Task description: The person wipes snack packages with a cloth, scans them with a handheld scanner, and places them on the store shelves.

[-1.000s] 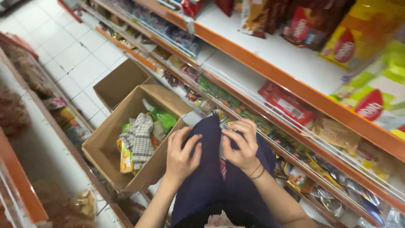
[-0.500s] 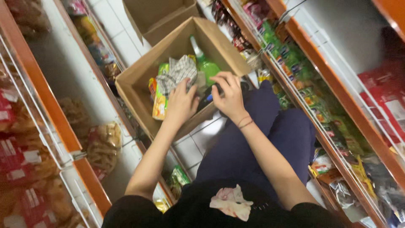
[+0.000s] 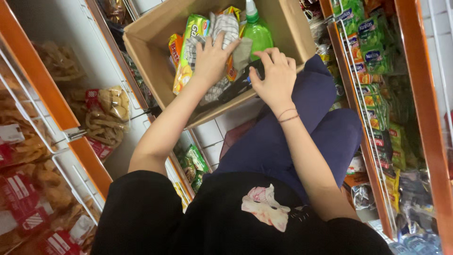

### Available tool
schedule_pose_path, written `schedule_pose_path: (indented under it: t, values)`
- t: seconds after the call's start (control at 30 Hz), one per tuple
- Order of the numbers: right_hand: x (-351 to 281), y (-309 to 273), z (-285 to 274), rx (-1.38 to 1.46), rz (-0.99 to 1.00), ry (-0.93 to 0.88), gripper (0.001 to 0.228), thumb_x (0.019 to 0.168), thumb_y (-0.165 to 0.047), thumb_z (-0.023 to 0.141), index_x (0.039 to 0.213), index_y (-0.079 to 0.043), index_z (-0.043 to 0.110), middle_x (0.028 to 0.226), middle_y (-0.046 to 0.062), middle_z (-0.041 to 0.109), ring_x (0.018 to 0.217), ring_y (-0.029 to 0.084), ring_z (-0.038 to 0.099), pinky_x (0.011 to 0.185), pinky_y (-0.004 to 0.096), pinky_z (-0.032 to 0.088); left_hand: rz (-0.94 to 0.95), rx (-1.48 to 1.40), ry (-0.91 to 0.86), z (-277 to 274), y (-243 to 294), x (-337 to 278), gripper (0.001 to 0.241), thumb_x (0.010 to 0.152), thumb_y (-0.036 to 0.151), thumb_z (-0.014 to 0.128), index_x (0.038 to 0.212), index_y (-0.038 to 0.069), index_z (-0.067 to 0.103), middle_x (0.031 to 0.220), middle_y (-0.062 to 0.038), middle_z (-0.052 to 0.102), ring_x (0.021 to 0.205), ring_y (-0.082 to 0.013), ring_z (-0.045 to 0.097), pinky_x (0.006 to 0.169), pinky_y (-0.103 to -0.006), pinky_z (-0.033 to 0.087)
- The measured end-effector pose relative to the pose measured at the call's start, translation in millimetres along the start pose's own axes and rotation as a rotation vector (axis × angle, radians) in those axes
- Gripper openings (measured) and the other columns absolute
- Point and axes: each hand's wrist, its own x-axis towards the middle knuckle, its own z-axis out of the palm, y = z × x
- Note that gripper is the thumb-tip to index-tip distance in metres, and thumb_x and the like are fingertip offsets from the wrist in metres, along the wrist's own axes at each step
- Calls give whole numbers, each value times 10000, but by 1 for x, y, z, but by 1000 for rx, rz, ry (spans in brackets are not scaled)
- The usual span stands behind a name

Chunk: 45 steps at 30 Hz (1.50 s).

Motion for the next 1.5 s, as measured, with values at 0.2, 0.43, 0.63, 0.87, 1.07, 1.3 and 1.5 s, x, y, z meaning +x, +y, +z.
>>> schedule_pose_path:
  t: [0.2,0.43,0.63,0.87,1.07,1.3,1.5]
  values:
    - [-7,1,-3,-102,-24,-95,370,895,-336,759,1198,-128,716,1051,43,660,981,247,623,886,428,418,41,-40,-85,-11,4,-17,431,695,85,758,1123,55,715,1036,-180,640,936,-353,679,772,-442,546]
    - [-26,4,4,63,-51,99,37,927,-136,739,943,-105,727,708,15,579,705,231,578,857,395,443,110,-137,-373,-23,31,-44,285,665,166,717,943,124,769,989,-166,668,907,-347,697,763,-491,535]
    - [-30,24,13,214,-341,276,218,870,-20,692,686,-73,587,614,53,521,555,251,525,610,383,386,85,-177,-387,-15,36,-53,312,713,153,691,1015,151,770,1010,-137,684,974,-324,689,860,-503,497]
    - [-52,16,12,188,-316,294,212,834,2,690,675,-68,568,630,78,536,559,266,516,578,383,369,-167,-544,-114,-6,-14,-51,298,1010,313,690,1248,136,675,1283,-145,588,1209,-356,607,985,-511,505]
    - [-57,7,7,199,-197,259,204,873,0,726,719,-83,621,599,33,506,559,233,521,600,373,381,-526,-162,-141,11,-42,-24,977,696,346,878,1477,78,356,1224,-250,556,1162,-438,572,881,-564,488]
    - [-34,-14,-6,109,-42,152,51,893,-117,765,855,-114,732,592,-15,546,548,203,549,609,342,405,-311,-81,66,-20,-21,-23,964,717,164,863,1556,181,389,1206,-181,620,1090,-349,639,875,-491,484]
    - [-16,-22,-22,309,94,-51,484,886,-176,799,1321,-32,642,1005,77,697,883,213,661,770,332,535,-146,-468,442,-71,31,-20,876,760,248,909,1468,79,422,1306,-166,652,1179,-341,622,997,-447,483]
